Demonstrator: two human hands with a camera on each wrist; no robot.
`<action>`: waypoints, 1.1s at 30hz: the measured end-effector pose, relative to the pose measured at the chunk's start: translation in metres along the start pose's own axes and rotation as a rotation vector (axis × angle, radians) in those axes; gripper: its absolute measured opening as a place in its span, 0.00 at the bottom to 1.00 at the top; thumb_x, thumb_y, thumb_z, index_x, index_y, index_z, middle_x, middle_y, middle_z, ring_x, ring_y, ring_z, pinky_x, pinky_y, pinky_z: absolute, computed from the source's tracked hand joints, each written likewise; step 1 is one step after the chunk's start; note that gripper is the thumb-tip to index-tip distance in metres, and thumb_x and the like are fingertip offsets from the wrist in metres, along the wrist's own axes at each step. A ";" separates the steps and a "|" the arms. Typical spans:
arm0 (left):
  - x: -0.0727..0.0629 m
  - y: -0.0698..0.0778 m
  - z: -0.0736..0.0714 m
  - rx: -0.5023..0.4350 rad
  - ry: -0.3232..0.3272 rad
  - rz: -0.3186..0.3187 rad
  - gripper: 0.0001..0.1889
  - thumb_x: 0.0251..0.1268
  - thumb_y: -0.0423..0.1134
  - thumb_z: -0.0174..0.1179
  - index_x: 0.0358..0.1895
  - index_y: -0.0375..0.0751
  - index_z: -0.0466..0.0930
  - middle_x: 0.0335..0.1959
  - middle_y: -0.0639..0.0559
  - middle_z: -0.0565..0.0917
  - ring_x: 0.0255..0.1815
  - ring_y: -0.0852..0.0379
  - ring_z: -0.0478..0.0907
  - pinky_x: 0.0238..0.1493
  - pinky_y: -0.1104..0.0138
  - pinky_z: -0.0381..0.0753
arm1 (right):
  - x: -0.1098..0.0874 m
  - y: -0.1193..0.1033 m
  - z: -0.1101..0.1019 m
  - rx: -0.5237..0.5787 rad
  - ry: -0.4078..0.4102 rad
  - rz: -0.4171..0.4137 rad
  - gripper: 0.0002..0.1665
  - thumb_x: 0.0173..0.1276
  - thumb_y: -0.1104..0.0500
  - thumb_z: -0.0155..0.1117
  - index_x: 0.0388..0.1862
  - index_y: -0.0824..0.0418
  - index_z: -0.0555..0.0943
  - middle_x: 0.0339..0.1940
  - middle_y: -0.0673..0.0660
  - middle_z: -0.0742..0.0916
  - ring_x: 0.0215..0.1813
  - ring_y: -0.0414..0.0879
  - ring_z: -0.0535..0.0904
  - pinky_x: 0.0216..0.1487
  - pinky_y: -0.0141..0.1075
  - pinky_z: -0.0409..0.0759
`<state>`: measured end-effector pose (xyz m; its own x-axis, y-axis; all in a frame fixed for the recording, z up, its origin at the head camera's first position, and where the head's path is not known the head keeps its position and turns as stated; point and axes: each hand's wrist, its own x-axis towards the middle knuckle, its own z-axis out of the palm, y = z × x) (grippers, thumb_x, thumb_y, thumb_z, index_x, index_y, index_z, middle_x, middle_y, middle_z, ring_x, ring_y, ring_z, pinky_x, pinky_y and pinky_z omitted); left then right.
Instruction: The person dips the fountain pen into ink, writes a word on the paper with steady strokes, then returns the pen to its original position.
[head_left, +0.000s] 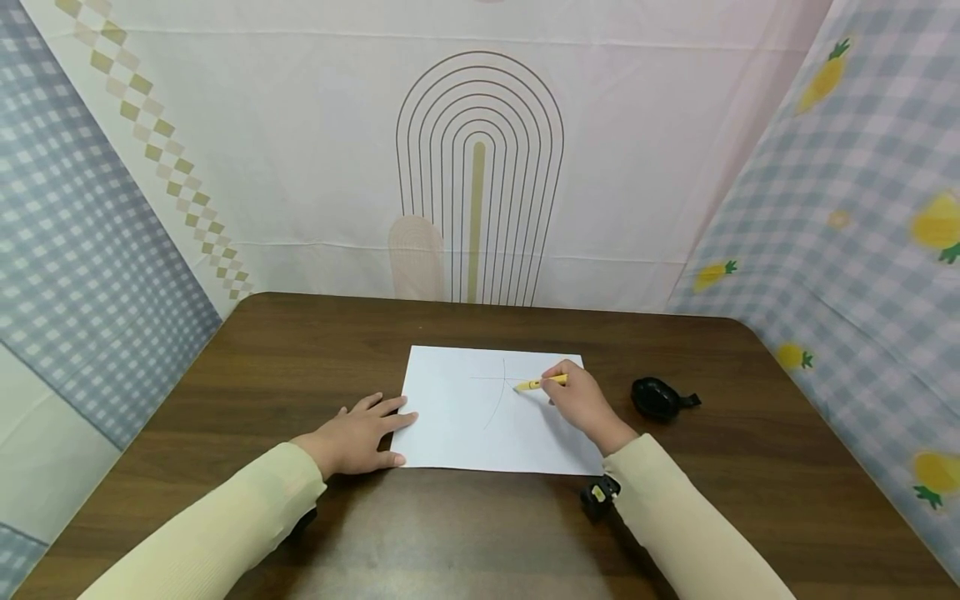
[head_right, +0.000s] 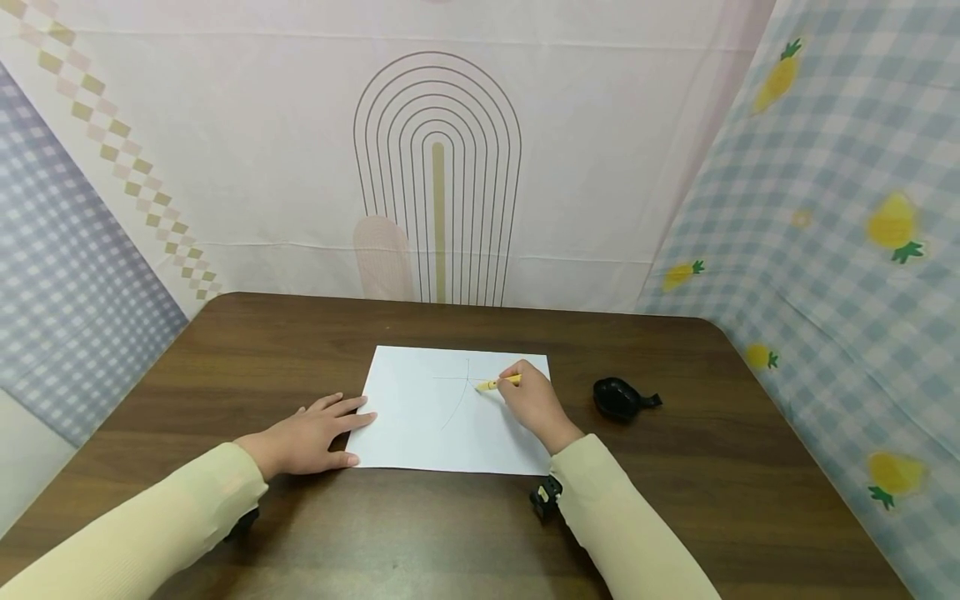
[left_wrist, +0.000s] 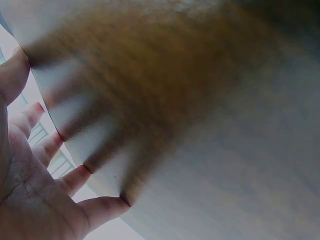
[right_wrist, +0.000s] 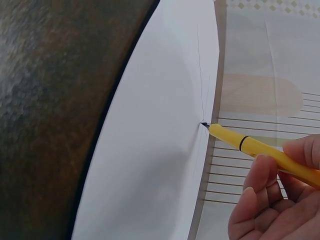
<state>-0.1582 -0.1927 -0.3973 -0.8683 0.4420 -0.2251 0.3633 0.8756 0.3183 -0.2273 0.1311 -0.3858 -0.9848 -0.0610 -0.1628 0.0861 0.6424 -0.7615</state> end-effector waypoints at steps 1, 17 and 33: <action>0.000 0.000 0.000 0.001 -0.001 -0.001 0.34 0.64 0.53 0.62 0.72 0.48 0.66 0.75 0.44 0.59 0.74 0.32 0.51 0.59 0.28 0.55 | 0.000 0.000 0.000 0.001 -0.001 0.000 0.12 0.73 0.58 0.55 0.49 0.64 0.76 0.47 0.63 0.81 0.35 0.48 0.72 0.29 0.33 0.69; 0.002 -0.002 0.001 0.014 -0.004 -0.002 0.35 0.63 0.54 0.62 0.72 0.49 0.66 0.75 0.44 0.58 0.74 0.32 0.51 0.59 0.29 0.56 | -0.002 0.004 -0.001 -0.012 -0.001 0.010 0.12 0.73 0.57 0.55 0.48 0.63 0.76 0.43 0.61 0.82 0.32 0.48 0.71 0.28 0.33 0.68; 0.002 -0.002 0.000 0.021 -0.001 -0.002 0.35 0.64 0.54 0.62 0.72 0.49 0.66 0.75 0.44 0.59 0.74 0.32 0.51 0.59 0.28 0.56 | -0.009 0.006 -0.005 -0.013 -0.009 -0.001 0.11 0.73 0.58 0.55 0.48 0.64 0.76 0.42 0.61 0.82 0.33 0.48 0.71 0.29 0.34 0.68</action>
<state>-0.1602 -0.1932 -0.3987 -0.8687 0.4402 -0.2272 0.3682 0.8806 0.2984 -0.2187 0.1394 -0.3861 -0.9834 -0.0682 -0.1682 0.0836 0.6520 -0.7536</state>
